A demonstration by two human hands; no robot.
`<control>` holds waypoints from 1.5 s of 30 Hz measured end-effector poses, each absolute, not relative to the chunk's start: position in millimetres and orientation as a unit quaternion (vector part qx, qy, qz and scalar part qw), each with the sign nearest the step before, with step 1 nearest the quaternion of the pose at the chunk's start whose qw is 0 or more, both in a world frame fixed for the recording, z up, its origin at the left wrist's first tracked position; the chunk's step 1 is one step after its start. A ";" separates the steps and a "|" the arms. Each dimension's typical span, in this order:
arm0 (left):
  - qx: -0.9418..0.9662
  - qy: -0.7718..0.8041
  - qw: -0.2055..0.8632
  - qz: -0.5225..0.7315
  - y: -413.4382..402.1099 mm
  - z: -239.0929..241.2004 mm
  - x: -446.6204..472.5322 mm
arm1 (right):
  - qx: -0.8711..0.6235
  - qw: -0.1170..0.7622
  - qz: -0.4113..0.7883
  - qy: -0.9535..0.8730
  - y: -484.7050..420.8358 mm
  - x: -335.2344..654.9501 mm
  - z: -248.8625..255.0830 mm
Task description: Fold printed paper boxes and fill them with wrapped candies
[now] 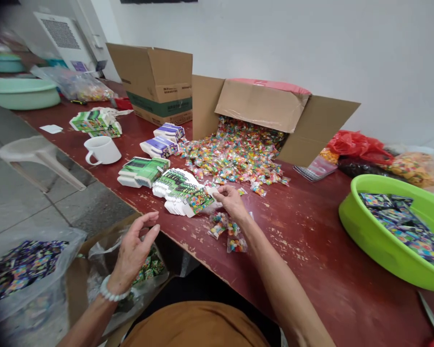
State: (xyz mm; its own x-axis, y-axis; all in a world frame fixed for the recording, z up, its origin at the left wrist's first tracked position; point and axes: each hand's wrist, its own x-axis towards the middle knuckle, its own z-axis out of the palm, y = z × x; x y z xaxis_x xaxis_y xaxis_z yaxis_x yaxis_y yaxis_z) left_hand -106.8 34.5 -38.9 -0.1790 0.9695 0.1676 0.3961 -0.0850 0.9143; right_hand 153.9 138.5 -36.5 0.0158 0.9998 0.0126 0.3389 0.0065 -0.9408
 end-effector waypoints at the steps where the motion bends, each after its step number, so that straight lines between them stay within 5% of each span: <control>1: 0.555 0.591 0.331 0.484 36.6 -31.2 -103.4 | -0.562 0.420 0.418 -0.577 132.7 156.0 -29.0; 7: 0.416 0.319 0.786 0.328 37.6 -2.1 -72.5 | -0.365 0.386 0.620 -0.577 87.6 152.1 11.0; 10: 0.369 0.177 0.886 0.219 30.7 -7.8 -56.2 | -0.336 0.366 0.643 -0.583 72.0 146.2 20.7; 19: 0.377 0.185 0.875 0.241 16.7 -2.7 -49.2 | -0.342 0.412 0.600 -0.594 53.1 140.8 27.2; 23: 0.418 0.217 0.844 0.256 14.0 8.0 -46.6 | -0.433 0.501 0.313 -0.681 33.2 138.5 34.8; 27: 0.437 0.276 0.806 0.287 10.4 9.2 -40.0 | -0.429 0.419 0.154 -0.786 13.4 137.7 41.6; 45: 0.493 0.286 0.807 0.152 16.2 11.3 -40.4 | -0.343 0.251 0.460 -0.780 18.1 160.8 43.9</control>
State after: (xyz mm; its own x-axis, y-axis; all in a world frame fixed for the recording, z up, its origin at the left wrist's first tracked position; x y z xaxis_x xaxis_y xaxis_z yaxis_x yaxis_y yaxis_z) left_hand -40.4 16.2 11.3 0.7905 0.5274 -0.3114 0.0366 0.4669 0.8836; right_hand 160.8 18.1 43.9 -0.6394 0.7651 0.0764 0.3034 0.3424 -0.8892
